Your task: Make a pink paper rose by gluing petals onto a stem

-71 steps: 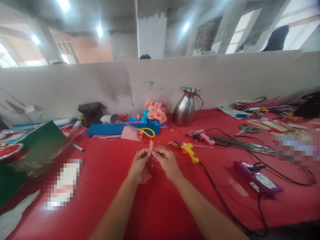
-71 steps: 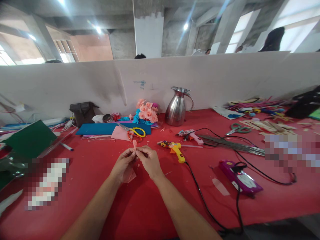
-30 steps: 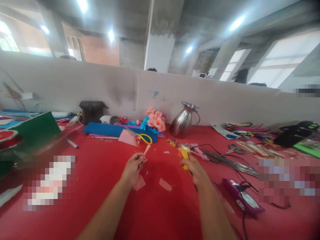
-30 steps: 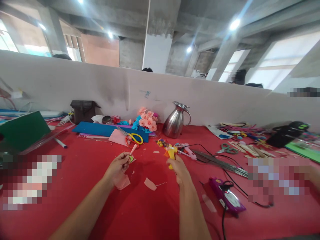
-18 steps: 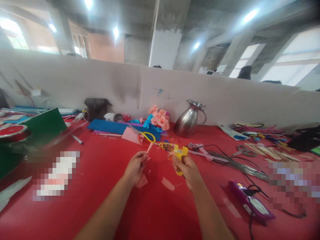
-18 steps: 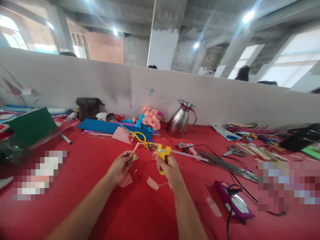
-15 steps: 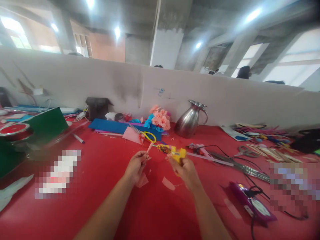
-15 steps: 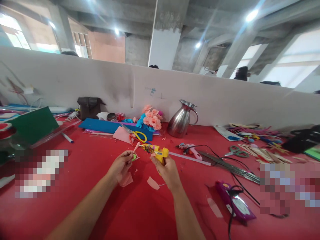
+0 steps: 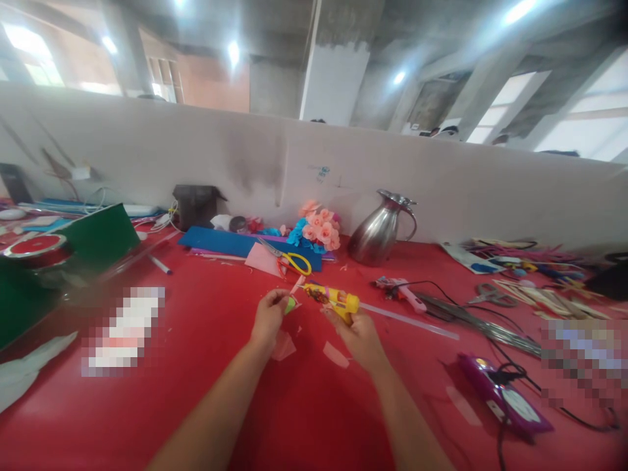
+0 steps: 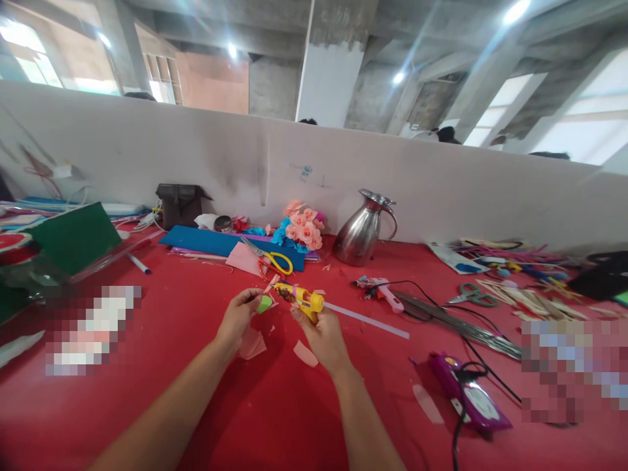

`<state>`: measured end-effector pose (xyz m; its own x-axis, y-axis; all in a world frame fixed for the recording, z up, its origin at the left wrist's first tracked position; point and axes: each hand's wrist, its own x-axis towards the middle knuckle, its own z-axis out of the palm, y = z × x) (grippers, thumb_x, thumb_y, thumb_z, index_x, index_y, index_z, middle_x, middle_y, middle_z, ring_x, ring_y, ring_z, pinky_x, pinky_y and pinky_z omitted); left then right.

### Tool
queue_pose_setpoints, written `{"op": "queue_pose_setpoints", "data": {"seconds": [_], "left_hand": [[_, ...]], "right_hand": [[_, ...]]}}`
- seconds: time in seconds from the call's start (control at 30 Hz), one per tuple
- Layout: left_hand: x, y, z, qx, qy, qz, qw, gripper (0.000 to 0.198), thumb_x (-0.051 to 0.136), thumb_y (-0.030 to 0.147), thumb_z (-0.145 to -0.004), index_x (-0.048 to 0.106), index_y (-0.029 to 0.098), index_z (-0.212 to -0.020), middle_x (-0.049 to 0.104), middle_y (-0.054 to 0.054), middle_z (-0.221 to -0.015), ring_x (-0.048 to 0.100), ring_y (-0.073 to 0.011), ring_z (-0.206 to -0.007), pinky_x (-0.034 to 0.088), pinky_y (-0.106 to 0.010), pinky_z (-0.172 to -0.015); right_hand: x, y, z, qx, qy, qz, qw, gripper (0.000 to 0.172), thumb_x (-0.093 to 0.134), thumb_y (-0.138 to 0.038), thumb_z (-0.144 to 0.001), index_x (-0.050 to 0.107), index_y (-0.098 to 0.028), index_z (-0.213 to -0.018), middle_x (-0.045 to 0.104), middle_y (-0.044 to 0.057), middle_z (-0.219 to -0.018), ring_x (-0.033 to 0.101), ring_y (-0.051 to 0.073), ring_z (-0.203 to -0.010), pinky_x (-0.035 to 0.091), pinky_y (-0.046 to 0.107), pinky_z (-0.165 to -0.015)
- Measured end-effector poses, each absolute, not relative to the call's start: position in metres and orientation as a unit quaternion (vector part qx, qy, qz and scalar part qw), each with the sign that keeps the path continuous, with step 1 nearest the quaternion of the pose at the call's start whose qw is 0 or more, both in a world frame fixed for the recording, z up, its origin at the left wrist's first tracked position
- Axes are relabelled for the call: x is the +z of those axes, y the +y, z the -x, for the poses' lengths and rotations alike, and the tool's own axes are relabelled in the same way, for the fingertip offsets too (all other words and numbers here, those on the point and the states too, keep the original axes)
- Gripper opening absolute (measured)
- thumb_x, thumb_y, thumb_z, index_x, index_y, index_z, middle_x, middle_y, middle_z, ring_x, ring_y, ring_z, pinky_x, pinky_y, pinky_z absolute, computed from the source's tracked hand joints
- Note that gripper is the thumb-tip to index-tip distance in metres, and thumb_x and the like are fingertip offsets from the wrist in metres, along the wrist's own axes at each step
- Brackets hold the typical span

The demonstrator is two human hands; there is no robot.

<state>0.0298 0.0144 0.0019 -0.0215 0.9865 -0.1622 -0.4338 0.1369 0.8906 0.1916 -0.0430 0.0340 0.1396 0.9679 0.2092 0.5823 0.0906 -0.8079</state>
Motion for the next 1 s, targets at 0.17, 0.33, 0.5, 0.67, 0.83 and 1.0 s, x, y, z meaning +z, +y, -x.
{"op": "queue_pose_setpoints", "data": {"seconds": [0.17,0.33,0.5,0.67,0.83,1.0], "left_hand": [[-0.001,0.016,-0.030,0.556,0.399,-0.292,0.668,0.020,0.070,0.025,-0.054,0.062,0.014,-0.069,0.059,0.000,-0.061,0.051,-0.0094,-0.055,0.038,-0.022,-0.056],[-0.002,0.017,-0.029,0.551,0.388,-0.271,0.687,0.019,0.071,0.022,-0.053,0.062,0.014,-0.068,0.050,0.003,-0.052,0.041,-0.0059,-0.047,0.034,-0.020,-0.051],[-0.005,0.019,-0.028,0.550,0.379,-0.262,0.697,0.017,0.069,0.019,-0.054,0.062,0.013,-0.069,0.050,0.003,-0.053,0.037,-0.0041,-0.046,0.030,-0.018,-0.049],[-0.009,0.022,-0.028,0.546,0.377,-0.265,0.699,0.017,0.069,0.018,-0.056,0.062,0.013,-0.070,0.049,0.003,-0.052,0.037,-0.0046,-0.046,0.027,-0.018,-0.048],[-0.009,0.022,-0.029,0.539,0.383,-0.266,0.701,0.019,0.070,0.019,-0.056,0.062,0.013,-0.072,0.052,0.002,-0.056,0.043,-0.0059,-0.049,0.029,-0.019,-0.049],[-0.008,0.021,-0.029,0.538,0.383,-0.267,0.702,0.019,0.070,0.019,-0.055,0.062,0.013,-0.072,0.054,0.001,-0.057,0.045,-0.0065,-0.051,0.031,-0.019,-0.051]], "right_hand": [[0.033,-0.043,-0.192,0.237,-0.615,0.632,0.408,0.033,0.053,-0.048,-0.078,0.062,-0.016,-0.079,0.055,0.000,-0.061,0.046,0.013,-0.056,0.037,0.022,-0.052],[0.036,-0.043,-0.192,0.246,-0.626,0.611,0.418,0.033,0.053,-0.047,-0.079,0.065,-0.017,-0.086,0.063,0.003,-0.072,0.056,0.019,-0.070,0.043,0.025,-0.064],[0.035,-0.044,-0.192,0.232,-0.632,0.618,0.406,0.032,0.053,-0.045,-0.079,0.066,-0.017,-0.084,0.064,0.002,-0.070,0.056,0.018,-0.067,0.042,0.024,-0.060],[0.035,-0.044,-0.191,0.218,-0.639,0.619,0.402,0.032,0.052,-0.044,-0.080,0.066,-0.016,-0.081,0.063,0.003,-0.068,0.054,0.017,-0.063,0.041,0.024,-0.057],[0.037,-0.043,-0.188,0.221,-0.649,0.612,0.394,0.033,0.052,-0.044,-0.080,0.065,-0.016,-0.090,0.060,0.001,-0.063,0.052,0.016,-0.059,0.039,0.024,-0.056],[0.037,-0.044,-0.187,0.228,-0.648,0.609,0.397,0.032,0.051,-0.045,-0.081,0.065,-0.017,-0.087,0.063,0.002,-0.070,0.054,0.017,-0.064,0.041,0.024,-0.059]]}}
